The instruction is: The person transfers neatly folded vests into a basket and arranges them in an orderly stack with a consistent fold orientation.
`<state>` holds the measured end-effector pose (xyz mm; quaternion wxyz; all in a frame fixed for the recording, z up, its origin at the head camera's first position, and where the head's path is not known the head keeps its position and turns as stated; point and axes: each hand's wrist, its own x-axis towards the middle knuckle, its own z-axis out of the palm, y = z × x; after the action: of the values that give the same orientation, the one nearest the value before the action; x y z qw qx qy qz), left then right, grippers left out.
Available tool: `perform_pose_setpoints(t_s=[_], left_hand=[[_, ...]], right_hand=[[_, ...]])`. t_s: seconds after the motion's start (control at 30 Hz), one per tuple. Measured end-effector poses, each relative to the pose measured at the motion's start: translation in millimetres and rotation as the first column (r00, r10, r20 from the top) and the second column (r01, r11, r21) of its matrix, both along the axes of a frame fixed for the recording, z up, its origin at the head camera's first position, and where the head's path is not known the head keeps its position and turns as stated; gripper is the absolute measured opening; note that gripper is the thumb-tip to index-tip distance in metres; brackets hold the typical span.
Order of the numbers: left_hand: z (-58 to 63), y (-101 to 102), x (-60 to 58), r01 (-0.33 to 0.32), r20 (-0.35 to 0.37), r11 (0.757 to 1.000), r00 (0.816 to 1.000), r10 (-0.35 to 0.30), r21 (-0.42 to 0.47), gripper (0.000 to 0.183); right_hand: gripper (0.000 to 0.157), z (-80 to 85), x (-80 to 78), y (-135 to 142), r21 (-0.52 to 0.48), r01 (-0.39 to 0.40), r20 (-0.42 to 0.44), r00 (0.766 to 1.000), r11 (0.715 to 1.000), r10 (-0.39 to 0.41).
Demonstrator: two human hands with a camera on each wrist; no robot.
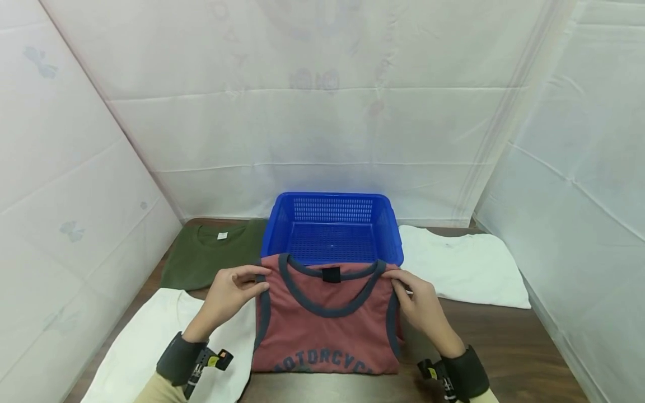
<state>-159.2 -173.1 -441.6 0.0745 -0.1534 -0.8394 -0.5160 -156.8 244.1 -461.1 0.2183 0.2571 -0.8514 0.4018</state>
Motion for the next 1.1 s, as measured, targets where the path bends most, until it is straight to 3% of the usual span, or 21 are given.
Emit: perform_pose_setpoints(t_s=[0.13, 0.23, 0.37, 0.53, 0.8, 1.1], left_hand=[[11.5, 0.8, 2.0, -0.013, -0.038, 1.0, 0.999, 0.013, -0.018, 0.02], [20.4, 2.0, 3.1, -0.021, -0.093, 1.0, 0.995, 0.019, -0.016, 0.02], [30.2, 0.9, 2.2, -0.017, -0.181, 0.999, 0.983, 0.012, -0.029, 0.018], [42.3, -3.4, -3.3, -0.037, -0.256, 0.997, 0.966, 0.02, -0.064, 0.016], [57.5, -3.1, -15.1, -0.096, -0.375, 0.992, 0.925, 0.057, -0.084, 0.02], [75.5, 1.4, -31.3, -0.082, -0.494, 0.996, 0.865, 0.09, 0.038, 0.015]], right_hand=[[0.034, 10.0, 2.9, -1.5, 0.017, 0.025, -0.012, 1.0, 1.0, -0.025], [0.04, 19.8, 4.1, -2.8, 0.015, -0.003, -0.045, 0.999, 1.0, 0.004], [0.046, 32.3, 3.1, -4.6, 0.016, -0.023, -0.097, 0.995, 1.0, 0.024], [0.042, 45.4, -4.8, -4.1, 0.015, -0.009, -0.182, 0.983, 1.0, 0.012], [0.033, 67.1, -19.2, -7.3, 0.076, 0.047, -0.37, 0.929, 0.996, -0.016], [0.036, 90.0, -32.1, -10.9, 0.068, 0.054, -0.386, 0.922, 0.996, -0.023]])
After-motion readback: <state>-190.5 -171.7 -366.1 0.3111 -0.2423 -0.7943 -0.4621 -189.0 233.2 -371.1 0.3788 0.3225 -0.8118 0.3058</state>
